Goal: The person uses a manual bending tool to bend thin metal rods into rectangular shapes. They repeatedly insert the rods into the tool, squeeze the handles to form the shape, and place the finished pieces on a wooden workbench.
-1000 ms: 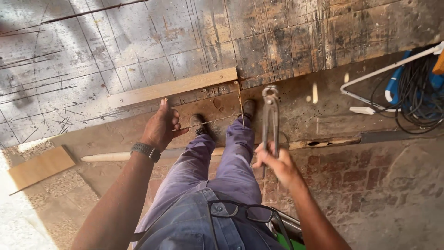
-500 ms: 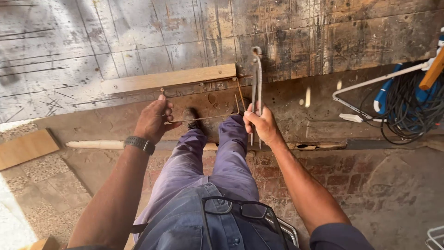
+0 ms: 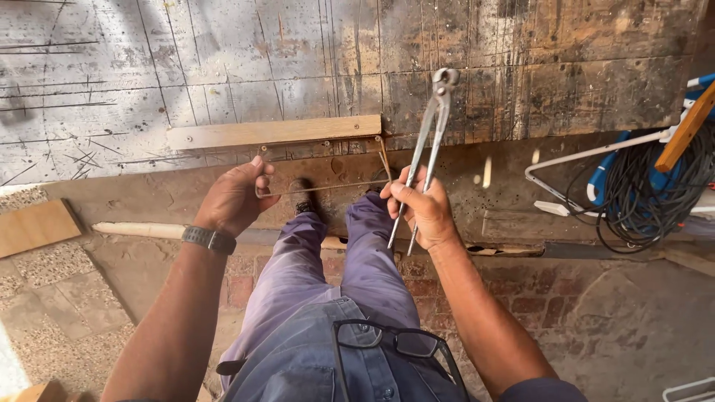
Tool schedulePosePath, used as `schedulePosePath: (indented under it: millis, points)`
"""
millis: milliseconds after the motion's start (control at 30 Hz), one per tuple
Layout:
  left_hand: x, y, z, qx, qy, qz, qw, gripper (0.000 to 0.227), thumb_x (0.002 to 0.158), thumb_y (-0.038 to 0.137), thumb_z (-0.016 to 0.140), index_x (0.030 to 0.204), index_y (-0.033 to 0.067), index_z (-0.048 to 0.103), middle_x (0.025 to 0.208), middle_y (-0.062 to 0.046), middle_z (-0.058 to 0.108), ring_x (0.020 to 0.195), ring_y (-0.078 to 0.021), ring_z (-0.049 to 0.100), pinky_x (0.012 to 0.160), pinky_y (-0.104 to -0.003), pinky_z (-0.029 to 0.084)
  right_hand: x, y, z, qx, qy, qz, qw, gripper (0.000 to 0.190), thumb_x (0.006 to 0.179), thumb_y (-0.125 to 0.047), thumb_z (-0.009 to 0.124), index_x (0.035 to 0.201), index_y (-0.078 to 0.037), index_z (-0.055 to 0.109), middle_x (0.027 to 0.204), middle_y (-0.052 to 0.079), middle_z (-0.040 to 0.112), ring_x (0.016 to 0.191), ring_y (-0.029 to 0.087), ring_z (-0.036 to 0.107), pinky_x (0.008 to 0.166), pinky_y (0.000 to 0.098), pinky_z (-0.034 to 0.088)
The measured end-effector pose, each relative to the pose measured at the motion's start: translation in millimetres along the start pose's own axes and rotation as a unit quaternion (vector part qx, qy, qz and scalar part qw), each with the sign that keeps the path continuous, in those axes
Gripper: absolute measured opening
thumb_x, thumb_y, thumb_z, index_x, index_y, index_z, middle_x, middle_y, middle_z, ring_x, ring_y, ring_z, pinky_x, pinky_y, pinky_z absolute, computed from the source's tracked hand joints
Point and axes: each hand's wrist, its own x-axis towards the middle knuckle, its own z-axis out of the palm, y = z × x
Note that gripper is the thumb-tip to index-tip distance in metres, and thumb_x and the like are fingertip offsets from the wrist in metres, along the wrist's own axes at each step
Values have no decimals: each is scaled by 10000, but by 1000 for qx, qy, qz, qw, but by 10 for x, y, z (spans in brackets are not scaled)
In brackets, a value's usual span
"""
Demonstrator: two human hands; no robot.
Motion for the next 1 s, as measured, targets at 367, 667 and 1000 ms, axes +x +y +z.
schedulePosePath:
  millis: [367, 667, 1000]
  points:
    - [-635, 675, 191, 214, -129, 70, 966, 499, 794, 61, 757, 1273, 70, 621, 909, -147, 703, 887, -246, 684, 834, -422, 578, -46, -670, 40, -128, -156, -50, 978, 236, 803, -21, 741, 960, -20, 565, 736, 236, 702, 544, 209, 675, 496, 281, 552]
    - [-52, -160, 745, 138, -211, 28, 967, 398, 1014, 431, 555, 934, 60, 675, 717, -63, 583, 669, -184, 635, 739, -386, 622, 560, -907, -71, -486, -225, -51, 843, 144, 902, -37, 702, 998, 16, 610, 817, 207, 658, 734, 317, 629, 745, 452, 550]
    - [359, -548, 940, 10, -65, 7, 998, 568, 997, 563, 519, 867, 20, 620, 695, -61, 437, 598, -167, 554, 670, -451, 665, 1172, -561, -156, -608, -60, -145, 779, 176, 776, -191, 801, 897, -196, 673, 788, 33, 702, 784, 228, 676, 712, 340, 510]
